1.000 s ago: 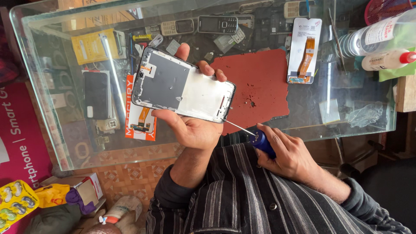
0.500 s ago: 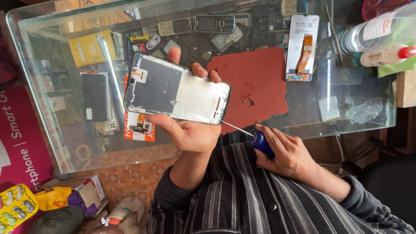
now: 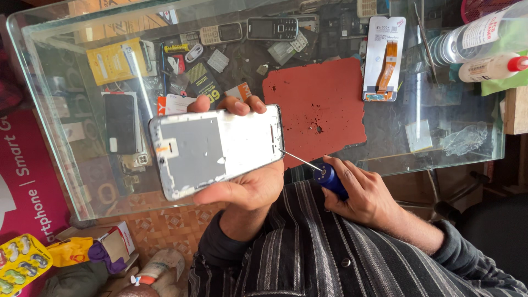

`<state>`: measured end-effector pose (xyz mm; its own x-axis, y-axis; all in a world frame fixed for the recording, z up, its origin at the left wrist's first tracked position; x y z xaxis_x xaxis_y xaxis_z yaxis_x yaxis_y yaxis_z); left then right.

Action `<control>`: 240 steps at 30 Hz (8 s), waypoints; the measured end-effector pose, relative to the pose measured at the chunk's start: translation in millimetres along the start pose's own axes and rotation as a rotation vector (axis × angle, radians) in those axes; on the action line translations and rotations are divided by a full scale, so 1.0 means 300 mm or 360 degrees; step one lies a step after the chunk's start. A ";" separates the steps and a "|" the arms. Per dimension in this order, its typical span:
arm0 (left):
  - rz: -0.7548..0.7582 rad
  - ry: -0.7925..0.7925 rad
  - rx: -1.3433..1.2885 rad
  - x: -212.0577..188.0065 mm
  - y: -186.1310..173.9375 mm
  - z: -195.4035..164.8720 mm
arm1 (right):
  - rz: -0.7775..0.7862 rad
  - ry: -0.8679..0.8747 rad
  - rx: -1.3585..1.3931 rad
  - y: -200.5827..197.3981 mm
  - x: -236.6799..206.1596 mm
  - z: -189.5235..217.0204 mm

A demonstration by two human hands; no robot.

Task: The person pries open a smartphone using a metal spudger, then uses a screwdriver to work on the exposed frame. They apply liquid from a small bottle to the phone and continue prying and peeling the screen assembly away from the body over a red mat on a glass counter.

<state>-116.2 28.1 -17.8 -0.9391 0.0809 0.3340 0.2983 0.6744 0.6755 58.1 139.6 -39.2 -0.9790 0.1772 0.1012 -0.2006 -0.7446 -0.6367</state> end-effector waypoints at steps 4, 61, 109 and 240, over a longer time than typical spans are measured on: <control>0.0006 0.0077 0.0097 -0.013 0.001 -0.027 | -0.0028 -0.0015 -0.0007 -0.003 -0.001 0.007; 0.0051 -0.0822 -0.0167 -0.029 0.058 0.033 | -0.0164 0.0122 -0.0091 -0.035 0.013 -0.028; 0.0012 -0.1036 0.0051 -0.036 0.046 0.033 | -0.0143 0.0087 -0.0056 -0.025 -0.024 -0.025; 0.0085 -0.1536 -0.0295 -0.084 -0.016 0.260 | -0.0122 0.0389 0.2376 -0.037 0.043 -0.189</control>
<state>-107.2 80.1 -80.6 -0.6352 0.7281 -0.2578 0.2889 0.5335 0.7949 49.7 186.7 -74.2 -0.9648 0.2321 -0.1241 -0.2490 -0.6527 0.7155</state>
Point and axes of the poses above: each hand's wrist, its own x-axis towards the middle knuckle, its own y-axis out of the palm, z = x × y, the point moved 10 cm from there along x, towards the middle knuckle, and after that the axes turned 7 degrees about x, right-handed, at the moved point
